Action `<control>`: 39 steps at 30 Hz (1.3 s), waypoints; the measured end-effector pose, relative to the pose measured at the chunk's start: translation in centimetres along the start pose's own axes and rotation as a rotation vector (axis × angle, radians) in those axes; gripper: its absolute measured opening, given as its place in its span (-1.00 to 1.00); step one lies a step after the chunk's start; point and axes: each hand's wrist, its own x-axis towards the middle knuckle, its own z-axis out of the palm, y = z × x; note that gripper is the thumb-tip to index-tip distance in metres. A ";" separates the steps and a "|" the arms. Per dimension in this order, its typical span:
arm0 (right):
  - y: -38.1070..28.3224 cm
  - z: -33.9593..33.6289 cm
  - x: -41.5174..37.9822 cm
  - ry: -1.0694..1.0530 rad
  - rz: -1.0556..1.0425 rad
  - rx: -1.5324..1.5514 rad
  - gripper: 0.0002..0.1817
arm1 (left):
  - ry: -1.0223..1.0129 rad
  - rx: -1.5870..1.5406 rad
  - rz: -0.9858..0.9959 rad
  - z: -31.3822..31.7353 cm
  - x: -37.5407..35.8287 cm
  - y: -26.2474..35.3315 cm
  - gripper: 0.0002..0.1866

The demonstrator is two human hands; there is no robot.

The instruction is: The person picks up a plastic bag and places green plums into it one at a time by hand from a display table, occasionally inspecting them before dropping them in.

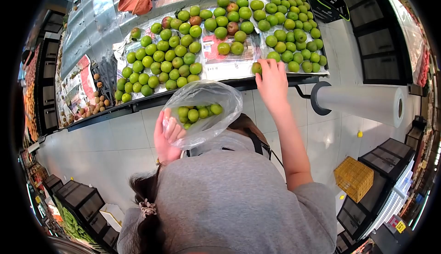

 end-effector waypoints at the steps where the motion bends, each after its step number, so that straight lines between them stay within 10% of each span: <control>1: -0.2 0.1 -0.2 -0.006 0.017 -0.008 -0.61 | 0.000 -0.002 0.003 0.0 0.1 -0.1 -0.73; 17: -0.8 1.4 1.5 0.106 0.097 0.498 -0.55 | -0.004 -0.005 0.016 0.9 1.1 -0.9 -0.73; 33: 1.5 3.5 11.9 0.048 -0.175 -0.107 -0.49 | 0.044 0.063 0.092 0.7 0.1 -0.3 -0.73; 39: 0.5 1.6 11.0 0.226 -0.082 0.331 -0.50 | 0.065 0.085 0.123 0.7 -0.4 0.0 -0.70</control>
